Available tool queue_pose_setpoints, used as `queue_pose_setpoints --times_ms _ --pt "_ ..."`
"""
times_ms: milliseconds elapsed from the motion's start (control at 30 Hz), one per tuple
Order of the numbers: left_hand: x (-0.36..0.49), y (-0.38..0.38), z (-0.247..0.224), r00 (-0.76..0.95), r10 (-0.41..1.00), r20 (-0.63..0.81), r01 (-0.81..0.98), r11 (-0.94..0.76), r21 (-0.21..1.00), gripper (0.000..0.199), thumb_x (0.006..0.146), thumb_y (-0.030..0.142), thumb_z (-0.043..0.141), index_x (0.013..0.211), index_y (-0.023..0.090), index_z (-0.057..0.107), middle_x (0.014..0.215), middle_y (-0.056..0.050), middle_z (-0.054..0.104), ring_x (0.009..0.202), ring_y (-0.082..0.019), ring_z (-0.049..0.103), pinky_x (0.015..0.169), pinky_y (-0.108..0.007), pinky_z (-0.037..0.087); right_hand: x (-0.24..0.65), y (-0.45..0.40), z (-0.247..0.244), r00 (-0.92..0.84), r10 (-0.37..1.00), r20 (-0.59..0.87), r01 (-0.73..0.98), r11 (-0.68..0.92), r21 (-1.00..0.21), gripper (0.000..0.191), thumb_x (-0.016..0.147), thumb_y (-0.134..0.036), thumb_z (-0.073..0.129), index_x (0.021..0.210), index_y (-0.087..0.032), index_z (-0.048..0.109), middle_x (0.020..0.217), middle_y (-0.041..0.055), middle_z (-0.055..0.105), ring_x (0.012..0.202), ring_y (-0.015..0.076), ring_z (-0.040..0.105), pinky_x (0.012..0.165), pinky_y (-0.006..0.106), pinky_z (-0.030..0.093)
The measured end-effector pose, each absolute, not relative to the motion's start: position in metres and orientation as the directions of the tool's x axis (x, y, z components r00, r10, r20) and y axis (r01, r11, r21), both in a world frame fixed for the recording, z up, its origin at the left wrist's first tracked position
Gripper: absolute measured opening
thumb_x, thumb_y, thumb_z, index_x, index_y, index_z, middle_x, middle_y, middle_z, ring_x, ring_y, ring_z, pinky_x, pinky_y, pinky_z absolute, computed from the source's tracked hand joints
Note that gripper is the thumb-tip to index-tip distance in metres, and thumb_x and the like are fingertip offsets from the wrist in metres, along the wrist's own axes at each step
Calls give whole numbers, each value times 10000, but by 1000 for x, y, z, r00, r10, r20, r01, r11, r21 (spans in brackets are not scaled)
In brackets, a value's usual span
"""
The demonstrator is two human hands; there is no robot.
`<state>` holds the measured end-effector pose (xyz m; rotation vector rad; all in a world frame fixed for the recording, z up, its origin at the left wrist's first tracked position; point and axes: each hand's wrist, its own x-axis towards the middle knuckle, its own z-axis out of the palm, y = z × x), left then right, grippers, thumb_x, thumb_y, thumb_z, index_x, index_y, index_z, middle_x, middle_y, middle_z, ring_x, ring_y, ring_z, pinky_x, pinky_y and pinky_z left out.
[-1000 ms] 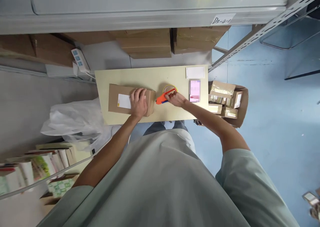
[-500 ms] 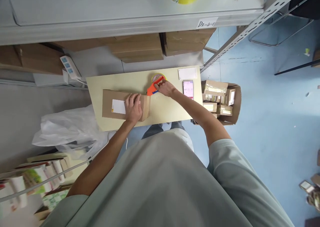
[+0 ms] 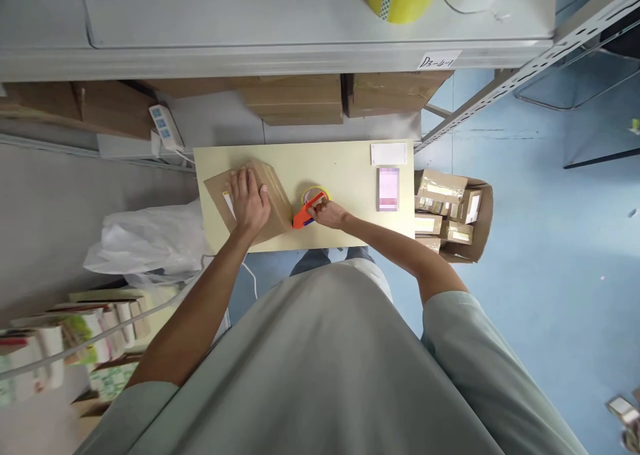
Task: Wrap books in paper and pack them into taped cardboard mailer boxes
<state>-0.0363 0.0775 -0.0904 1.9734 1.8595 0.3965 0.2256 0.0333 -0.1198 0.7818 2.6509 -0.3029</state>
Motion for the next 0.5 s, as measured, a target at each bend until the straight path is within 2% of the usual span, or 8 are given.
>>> queue_pose_setpoints --times_ms 200,367,500 --pt "-20 52 -93 261 960 -103 862 -184 472 671 1148 385 320 1751 100 396 1835 -196 349 1765 -326 172 1447 -593 77 159 -2 -118 -810 485 -330 571 782 -252 474 1021 47 350 1457 55 536 1073 262 832 974 328 834 889 493 582" --pt "-21 44 -95 313 945 -99 860 -238 451 653 1133 318 352 1745 101 415 1823 -201 371 1760 -325 192 1446 -597 99 136 -14 -120 -772 548 -321 630 724 -280 460 1024 62 320 1391 24 595 1068 259 829 930 300 821 864 464 587" --pt "-23 45 -96 308 945 -108 856 -225 466 647 1112 259 369 1741 122 431 1811 -209 391 1756 -315 209 1444 -610 117 148 -10 -123 -752 574 -324 657 694 -294 436 1051 20 329 1408 -2 579 1054 253 832 934 299 814 909 465 575"
